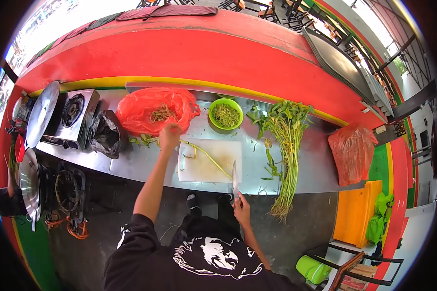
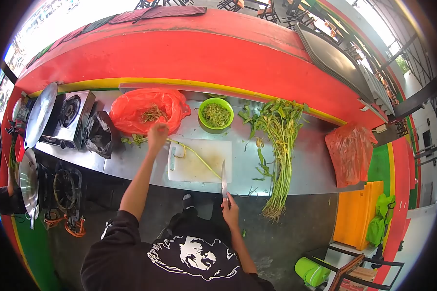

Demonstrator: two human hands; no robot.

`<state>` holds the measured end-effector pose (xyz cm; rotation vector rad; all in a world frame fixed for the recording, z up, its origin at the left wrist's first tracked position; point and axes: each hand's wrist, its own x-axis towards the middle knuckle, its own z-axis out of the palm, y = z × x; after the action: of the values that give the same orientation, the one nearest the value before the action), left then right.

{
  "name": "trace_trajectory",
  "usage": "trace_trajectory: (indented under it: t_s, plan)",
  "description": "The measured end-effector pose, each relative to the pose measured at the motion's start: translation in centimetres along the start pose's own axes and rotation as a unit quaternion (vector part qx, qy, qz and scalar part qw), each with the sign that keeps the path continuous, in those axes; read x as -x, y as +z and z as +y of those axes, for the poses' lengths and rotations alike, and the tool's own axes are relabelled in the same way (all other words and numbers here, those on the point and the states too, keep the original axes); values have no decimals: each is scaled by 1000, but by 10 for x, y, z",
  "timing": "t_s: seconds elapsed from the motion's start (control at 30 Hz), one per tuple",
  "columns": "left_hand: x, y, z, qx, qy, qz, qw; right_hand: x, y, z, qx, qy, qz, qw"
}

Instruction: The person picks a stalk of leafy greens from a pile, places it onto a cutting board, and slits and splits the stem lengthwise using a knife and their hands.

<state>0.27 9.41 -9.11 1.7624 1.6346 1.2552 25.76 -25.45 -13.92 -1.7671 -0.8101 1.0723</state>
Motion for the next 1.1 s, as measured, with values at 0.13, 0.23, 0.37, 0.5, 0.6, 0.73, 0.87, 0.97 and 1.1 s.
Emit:
trace_trajectory:
  t_s: [0.13,0.23,0.37,0.5,0.6,0.73,0.87,0.97,1.1]
  plan:
    - [101,47,-1,62,-190,-263,944,2,3,-6,-55,53,17,997]
    - [142,64,57,-29,-283,-311,907,1,2,-2,-71,53,16,996]
    - [177,106,48,-102,-219,-150,959,7,-3,-17,-42,41,27,998]
    - [170,99,46,-67,-255,-198,944,17,-5,-11,-59,49,57,995]
    - [179,96,41,6,-205,-196,959,27,-5,-3,-62,39,52,996]
    - [199,80,52,377,-257,-184,871,39,-4,8,-86,68,69,992]
    - [176,22,122,439,-353,-239,791,44,-3,4,-116,81,49,989]
    - [152,-9,169,503,-320,-279,753,33,-9,-1,-106,68,16,992]
    - [119,-42,215,509,-226,-317,768,7,-22,-6,-62,16,-18,998]
